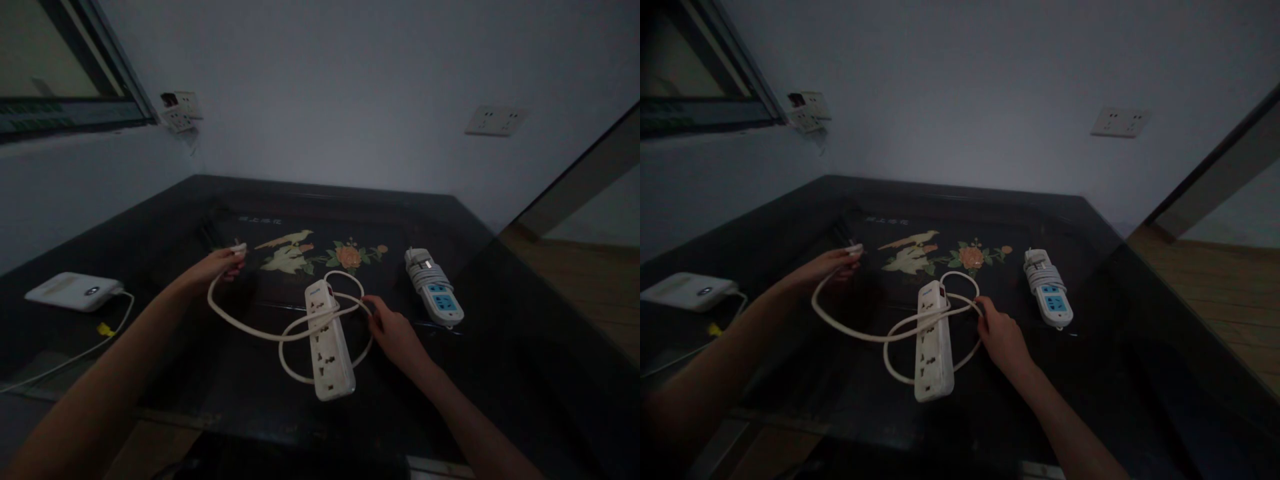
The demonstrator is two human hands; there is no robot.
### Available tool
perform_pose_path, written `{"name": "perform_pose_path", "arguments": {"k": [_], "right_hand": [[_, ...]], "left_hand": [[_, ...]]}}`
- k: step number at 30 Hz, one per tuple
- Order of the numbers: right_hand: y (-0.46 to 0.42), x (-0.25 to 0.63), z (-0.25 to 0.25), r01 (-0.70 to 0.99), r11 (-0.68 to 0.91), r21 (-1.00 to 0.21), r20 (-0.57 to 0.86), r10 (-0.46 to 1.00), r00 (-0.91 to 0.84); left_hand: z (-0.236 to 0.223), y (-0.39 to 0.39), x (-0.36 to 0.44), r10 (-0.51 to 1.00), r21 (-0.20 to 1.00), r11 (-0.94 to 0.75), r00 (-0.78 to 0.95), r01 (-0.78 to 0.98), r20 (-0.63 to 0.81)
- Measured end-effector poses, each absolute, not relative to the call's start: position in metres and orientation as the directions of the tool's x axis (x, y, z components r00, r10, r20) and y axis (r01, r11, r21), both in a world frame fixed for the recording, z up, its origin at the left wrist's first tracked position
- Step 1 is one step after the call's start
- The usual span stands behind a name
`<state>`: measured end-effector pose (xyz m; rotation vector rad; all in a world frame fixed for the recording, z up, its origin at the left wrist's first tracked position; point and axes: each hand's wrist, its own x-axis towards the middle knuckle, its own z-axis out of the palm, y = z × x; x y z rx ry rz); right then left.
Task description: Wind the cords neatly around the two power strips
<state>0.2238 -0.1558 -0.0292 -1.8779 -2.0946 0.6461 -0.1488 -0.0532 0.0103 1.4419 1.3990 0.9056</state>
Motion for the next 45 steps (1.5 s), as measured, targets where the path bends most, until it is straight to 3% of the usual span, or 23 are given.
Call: {"name": "perform_pose_path", "arguments": {"k": [4, 9, 11, 13, 14, 17, 19, 21, 27, 33, 38, 42, 45], "right_hand": [[-0.155, 0.224, -0.027, 0.879, 0.073, -0.472, -0.120, 0.982, -0.145], [-0.155, 0.225, -0.026, 0.887, 0.073, -0.456, -0.140, 0.978, -0.152], [-0.156, 0.225, -0.025, 0.892, 0.077, -0.446, -0.143, 0.977, -0.156], [-0.156, 0.225, -0.023, 0.897, 0.088, -0.432, -0.137, 0.977, -0.162], [-0.156, 0.225, -0.023, 0.900, 0.093, -0.426, -0.129, 0.978, -0.162], [-0.155, 0.224, -0.023, 0.901, 0.119, -0.416, -0.079, 0.983, -0.166], [-0.154, 0.224, -0.023, 0.899, 0.136, -0.415, -0.049, 0.984, -0.171], [-0.154, 0.224, -0.023, 0.899, 0.151, -0.411, -0.033, 0.983, -0.180], [-0.151, 0.220, -0.021, 0.919, 0.175, -0.354, -0.040, 0.979, -0.202], [-0.149, 0.214, -0.026, 0.955, 0.129, -0.269, -0.081, 0.984, -0.156], [-0.150, 0.213, -0.026, 0.957, 0.114, -0.265, -0.085, 0.986, -0.141], [-0.150, 0.215, -0.025, 0.940, 0.125, -0.318, -0.087, 0.983, -0.160], [-0.149, 0.218, -0.025, 0.911, 0.142, -0.388, -0.084, 0.979, -0.188]], "left_hand": [[-0.010, -0.036, -0.143, 0.981, 0.747, 0.124, 0.031, 0.653, -0.190], [-0.003, -0.024, -0.142, 0.983, 0.500, 0.095, -0.001, 0.861, -0.185], [0.013, -0.029, -0.136, 0.990, 0.386, 0.060, -0.004, 0.920, -0.142], [0.033, -0.044, -0.120, 0.996, 0.164, -0.080, 0.074, 0.983, 0.048], [0.043, -0.055, -0.108, 0.979, 0.141, -0.179, 0.162, 0.974, 0.125], [0.059, -0.090, -0.059, 0.858, 0.319, -0.512, 0.494, 0.798, 0.142], [0.054, -0.107, -0.028, 0.725, 0.343, -0.668, 0.681, 0.660, 0.102], [0.041, -0.114, -0.008, 0.692, 0.336, -0.702, 0.714, 0.629, 0.110], [0.009, -0.098, -0.007, 0.667, 0.534, -0.647, 0.743, 0.545, 0.050], [0.000, -0.097, -0.016, 0.681, 0.535, -0.629, 0.732, 0.564, 0.028], [-0.003, -0.095, -0.020, 0.687, 0.503, -0.634, 0.727, 0.587, 0.018], [0.011, -0.102, -0.011, 0.745, 0.379, -0.634, 0.664, 0.674, 0.064], [0.024, -0.115, 0.010, 0.759, 0.217, -0.646, 0.646, 0.731, 0.084]]}}
